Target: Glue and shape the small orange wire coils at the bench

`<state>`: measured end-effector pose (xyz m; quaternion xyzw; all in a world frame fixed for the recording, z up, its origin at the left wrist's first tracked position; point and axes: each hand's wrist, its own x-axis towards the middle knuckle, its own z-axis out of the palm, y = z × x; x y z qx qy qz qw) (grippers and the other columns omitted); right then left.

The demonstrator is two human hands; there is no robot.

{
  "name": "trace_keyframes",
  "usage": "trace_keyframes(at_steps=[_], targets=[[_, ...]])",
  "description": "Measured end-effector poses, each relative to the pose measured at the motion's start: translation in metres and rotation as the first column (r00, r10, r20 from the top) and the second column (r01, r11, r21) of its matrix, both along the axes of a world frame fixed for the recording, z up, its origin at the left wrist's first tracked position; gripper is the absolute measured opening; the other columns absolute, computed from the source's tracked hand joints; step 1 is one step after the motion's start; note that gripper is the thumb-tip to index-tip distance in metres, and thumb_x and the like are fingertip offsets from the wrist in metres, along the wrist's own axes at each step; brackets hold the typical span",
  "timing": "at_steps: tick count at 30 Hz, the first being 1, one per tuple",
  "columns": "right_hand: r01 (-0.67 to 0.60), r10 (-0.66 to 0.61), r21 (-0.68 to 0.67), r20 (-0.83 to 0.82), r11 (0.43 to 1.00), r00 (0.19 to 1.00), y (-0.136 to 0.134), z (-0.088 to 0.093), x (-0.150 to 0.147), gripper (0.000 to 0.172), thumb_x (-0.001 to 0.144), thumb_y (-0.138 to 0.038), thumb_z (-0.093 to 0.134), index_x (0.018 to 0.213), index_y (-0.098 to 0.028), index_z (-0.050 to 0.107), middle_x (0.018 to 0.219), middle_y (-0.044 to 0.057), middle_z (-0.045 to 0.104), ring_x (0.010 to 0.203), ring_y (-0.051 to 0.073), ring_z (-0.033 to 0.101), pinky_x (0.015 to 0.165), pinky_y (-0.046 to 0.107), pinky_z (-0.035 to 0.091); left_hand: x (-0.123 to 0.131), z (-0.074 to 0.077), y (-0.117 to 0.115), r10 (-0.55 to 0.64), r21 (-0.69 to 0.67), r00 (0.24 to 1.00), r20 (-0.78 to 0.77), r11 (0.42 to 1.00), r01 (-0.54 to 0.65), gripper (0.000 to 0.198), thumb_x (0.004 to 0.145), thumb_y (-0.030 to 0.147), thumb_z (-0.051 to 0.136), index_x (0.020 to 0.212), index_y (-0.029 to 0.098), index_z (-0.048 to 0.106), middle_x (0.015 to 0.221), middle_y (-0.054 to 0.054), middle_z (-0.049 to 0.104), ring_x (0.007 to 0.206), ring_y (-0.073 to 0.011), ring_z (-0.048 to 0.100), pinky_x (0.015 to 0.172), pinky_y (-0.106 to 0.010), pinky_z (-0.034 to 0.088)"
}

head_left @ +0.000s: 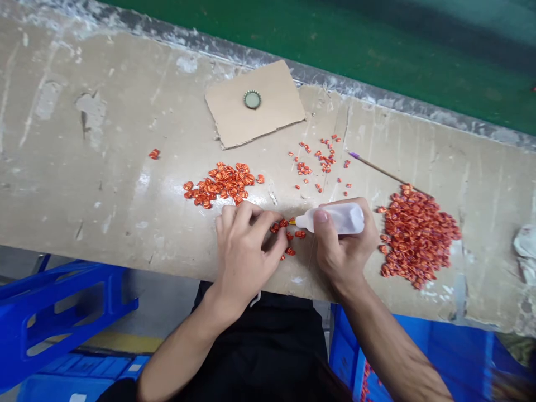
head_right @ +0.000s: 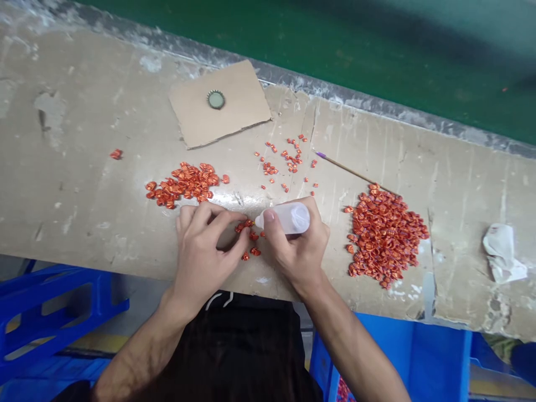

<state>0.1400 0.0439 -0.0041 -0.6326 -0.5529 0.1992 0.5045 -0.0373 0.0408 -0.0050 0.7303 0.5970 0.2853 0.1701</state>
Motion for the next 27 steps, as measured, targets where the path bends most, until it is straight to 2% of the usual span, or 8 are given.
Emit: trace_keyframes(at_steps=[12, 17, 27], targets=[[0.012, -0.012, 0.025, -0.009, 1.0, 1.0, -0.0008, -0.0005, 0.0, 0.026, 0.102, -0.051, 0.085, 0.094, -0.03, 0.072, 0.08, 0.003, 0.071, 0.062, 0.021, 0.063, 0.051, 0.038, 0.049, 0.0004, 0.0008, 0.0001, 0.005, 0.01, 1.0, 0.011, 1.0, -0.005, 0.005, 0.102, 0.024, 0.079, 0.105, 0.028, 0.081, 0.104, -0.006, 0.071, 0.103, -0.0287, 0.055, 0.091, -0.047, 0.044], [0.056, -0.055, 0.068, -0.015, 0.996, 0.998, 0.0011, 0.0031, 0.002, 0.033, 0.103, -0.055, 0.082, 0.091, -0.028, 0.07, 0.075, 0.002, 0.069, 0.058, 0.02, 0.06, 0.048, 0.037, 0.047, 0.0011, -0.0006, 0.0, 0.011, 0.014, 1.0, 0.022, 1.0, -0.011, 0.006, 0.103, 0.023, 0.078, 0.105, 0.028, 0.081, 0.104, -0.006, 0.072, 0.103, -0.0282, 0.055, 0.092, -0.046, 0.044], [0.081, -0.084, 0.09, 0.029, 0.993, 0.996, 0.0007, 0.0032, 0.0042, 0.031, 0.105, -0.055, 0.08, 0.091, -0.03, 0.068, 0.075, 0.001, 0.067, 0.059, 0.02, 0.059, 0.048, 0.038, 0.047, 0.0017, -0.0023, -0.0007, 0.022, 0.025, 1.0, -0.002, 0.999, -0.022, 0.007, 0.103, 0.023, 0.077, 0.106, 0.029, 0.081, 0.104, -0.005, 0.071, 0.102, -0.0287, 0.057, 0.09, -0.048, 0.045]])
